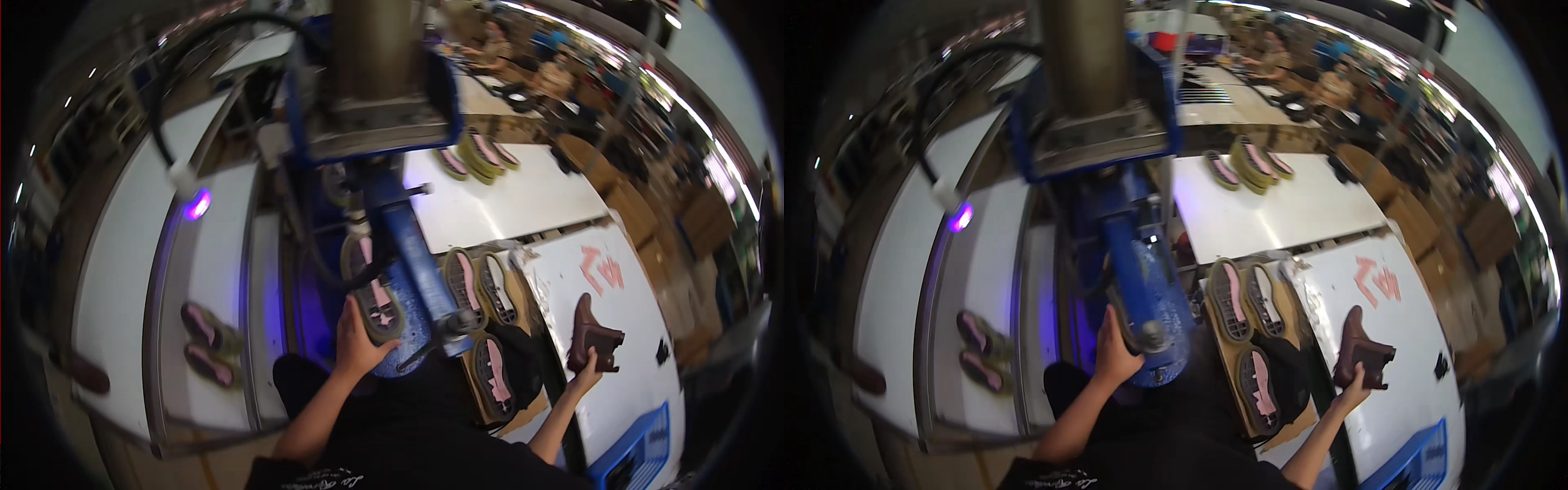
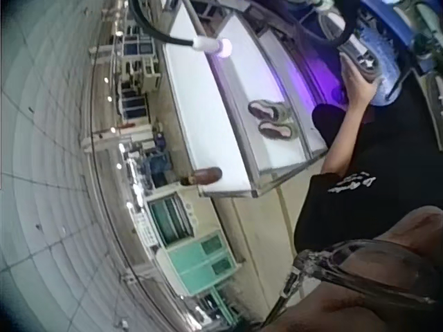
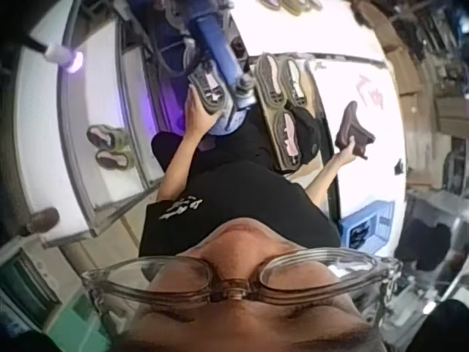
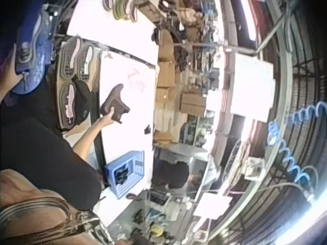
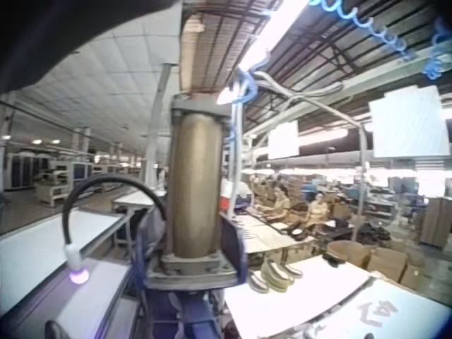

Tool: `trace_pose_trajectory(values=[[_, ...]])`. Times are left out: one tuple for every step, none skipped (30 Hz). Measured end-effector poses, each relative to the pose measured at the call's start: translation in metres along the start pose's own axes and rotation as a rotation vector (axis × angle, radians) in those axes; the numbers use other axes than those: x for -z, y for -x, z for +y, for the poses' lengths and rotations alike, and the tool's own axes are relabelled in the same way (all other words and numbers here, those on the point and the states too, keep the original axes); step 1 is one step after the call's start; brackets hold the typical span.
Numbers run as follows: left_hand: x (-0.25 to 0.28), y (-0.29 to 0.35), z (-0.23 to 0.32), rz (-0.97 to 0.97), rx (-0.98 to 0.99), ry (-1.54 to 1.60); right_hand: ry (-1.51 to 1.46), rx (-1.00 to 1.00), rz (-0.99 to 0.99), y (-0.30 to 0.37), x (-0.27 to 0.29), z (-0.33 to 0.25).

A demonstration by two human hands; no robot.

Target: The person attaches boot uppers to soles by aligning them on a pressing machine fixture, clamping the boots down, and pressing the edges along the soles by hand.

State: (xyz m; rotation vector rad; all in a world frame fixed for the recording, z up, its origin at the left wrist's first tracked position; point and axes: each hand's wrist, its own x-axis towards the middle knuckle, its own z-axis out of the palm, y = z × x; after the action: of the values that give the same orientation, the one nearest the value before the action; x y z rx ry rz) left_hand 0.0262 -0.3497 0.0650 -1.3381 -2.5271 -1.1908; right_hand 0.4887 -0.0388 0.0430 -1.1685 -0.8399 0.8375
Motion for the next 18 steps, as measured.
trace_pose_trajectory(values=[[-0.002, 0.000, -0.005, -0.005, -0.012, 0.000, 0.028, 0.022, -0.077, 0.032, -0.021, -0.024], [-0.003, 0.001, -0.005, -0.010, 0.002, -0.026, -0.001, 0.026, -0.200, 0.052, -0.041, -0.039], [-0.005, 0.003, -0.005, -0.020, 0.010, -0.053, -0.031, 0.026, -0.317, 0.069, -0.061, -0.049], [-0.008, 0.005, -0.007, -0.015, 0.013, -0.053, -0.092, -0.027, -0.397, 0.086, -0.083, -0.053], [-0.009, 0.006, -0.007, -0.007, 0.035, -0.055, -0.153, -0.086, -0.472, 0.105, -0.106, -0.056], [-0.008, 0.008, -0.008, 0.002, 0.040, -0.054, -0.159, -0.187, -0.474, 0.135, -0.135, -0.068], [-0.007, 0.009, -0.009, 0.006, 0.040, -0.054, -0.163, -0.288, -0.469, 0.164, -0.159, -0.080], [-0.008, 0.010, -0.009, 0.012, 0.045, -0.061, -0.189, -0.234, -0.586, 0.183, -0.179, -0.080], [-0.007, 0.010, -0.008, 0.022, 0.068, -0.068, -0.218, -0.184, -0.710, 0.195, -0.194, -0.074], [-0.007, 0.008, -0.004, 0.024, 0.051, -0.053, -0.153, -0.132, -0.838, 0.193, -0.204, -0.051], [-0.008, 0.008, -0.003, 0.027, 0.041, -0.042, -0.088, -0.084, -0.973, 0.201, -0.219, -0.047], [-0.008, 0.008, -0.001, 0.036, 0.063, -0.048, 0.000, -0.002, -0.992, 0.213, -0.227, -0.045], [-0.007, 0.010, -0.001, 0.033, 0.070, -0.048, 0.084, 0.075, -1.019, 0.238, -0.243, -0.058], [-0.005, 0.009, 0.000, 0.034, 0.070, -0.045, 0.142, 0.054, -1.088, 0.248, -0.252, -0.058], [-0.005, 0.012, -0.004, 0.032, 0.077, -0.045, 0.015, 0.050, -1.090, 0.280, -0.261, -0.087], [-0.005, 0.011, -0.004, 0.033, 0.071, -0.050, 0.143, 0.276, -1.131, 0.286, -0.266, -0.093], [-0.004, 0.012, -0.005, 0.041, 0.086, -0.054, 0.269, 0.506, -1.158, 0.291, -0.272, -0.096], [-0.003, 0.012, -0.006, 0.046, 0.077, -0.053, 0.181, 0.585, -1.131, 0.303, -0.284, -0.099]])
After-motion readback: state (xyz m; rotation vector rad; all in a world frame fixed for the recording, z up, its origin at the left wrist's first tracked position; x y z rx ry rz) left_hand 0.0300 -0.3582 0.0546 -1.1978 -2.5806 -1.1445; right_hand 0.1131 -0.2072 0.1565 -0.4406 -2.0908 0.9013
